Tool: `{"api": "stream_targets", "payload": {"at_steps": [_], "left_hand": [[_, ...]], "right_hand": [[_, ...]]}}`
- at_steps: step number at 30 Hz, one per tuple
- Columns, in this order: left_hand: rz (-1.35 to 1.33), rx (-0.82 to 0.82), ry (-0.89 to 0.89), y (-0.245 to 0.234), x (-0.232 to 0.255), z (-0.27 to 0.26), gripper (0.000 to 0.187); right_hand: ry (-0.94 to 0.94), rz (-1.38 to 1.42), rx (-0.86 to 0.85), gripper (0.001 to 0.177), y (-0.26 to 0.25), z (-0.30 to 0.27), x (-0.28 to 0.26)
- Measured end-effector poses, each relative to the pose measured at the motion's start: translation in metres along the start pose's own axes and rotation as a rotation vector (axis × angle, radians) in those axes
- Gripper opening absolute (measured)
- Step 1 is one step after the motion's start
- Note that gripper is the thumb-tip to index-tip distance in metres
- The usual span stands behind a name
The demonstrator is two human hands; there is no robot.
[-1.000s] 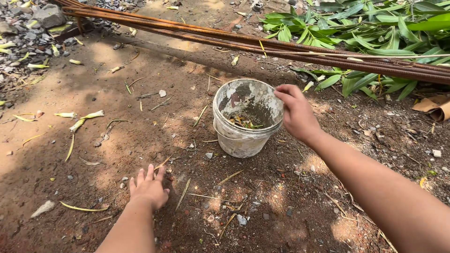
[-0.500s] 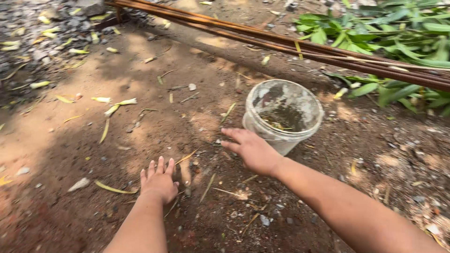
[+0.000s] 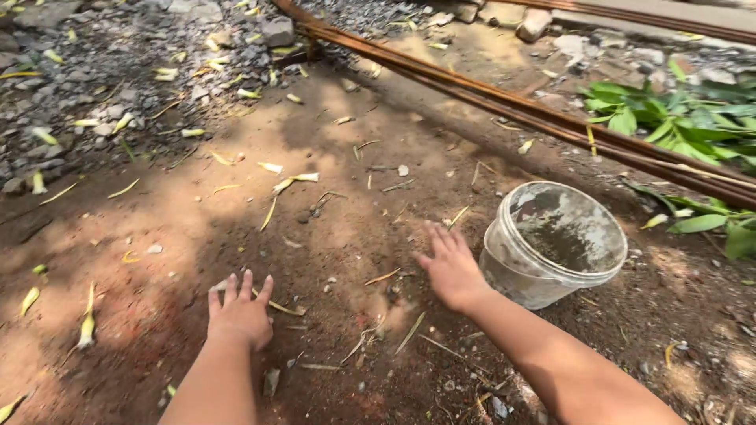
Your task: Clean the garden by picking up small debris and leaves and placing them in a bucket.
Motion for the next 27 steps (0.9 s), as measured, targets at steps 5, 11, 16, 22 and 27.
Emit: {"api": "stream_targets", "payload": {"at_steps": [5,11,16,22,27], "left_hand": [[0.026,-0.034,0.118,0.006,0.054,-0.002,0.081],[-0.034,0.059,0.194,-0.035,0.102,-0.004,0.082],[-0.050,0.088,0.191,-0.041,0.103,-0.008,0.081],[-0.036,0.062,0.174,-0.062,0.077,-0.002,0.079],[-0.055,0.149,0.199,-0.110,0.046,0.015,0.084]], "right_hand": [[0.352,-0.018,-0.070,0.041,0.004,-0.062,0.068],[0.403,-0.216,0.171,0.064,0.004,-0.094,0.100],[0.579,0.074,0.313,0.076,0.022,-0.106,0.127],[0.624,0.170,0.111,0.080,-0.035,-0.089,0.104],[0.467,0.140,0.095,0.092,-0.065,-0.025,0.081]]}}
Point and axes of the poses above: each hand's wrist, its own z-axis towards the middle knuckle, its own y-axis out of the palm, x = y × z, the point moved 8 cm from there along z, towards the middle knuckle, and after that the axes turned 15 degrees about -y, right-handed, at the moved point
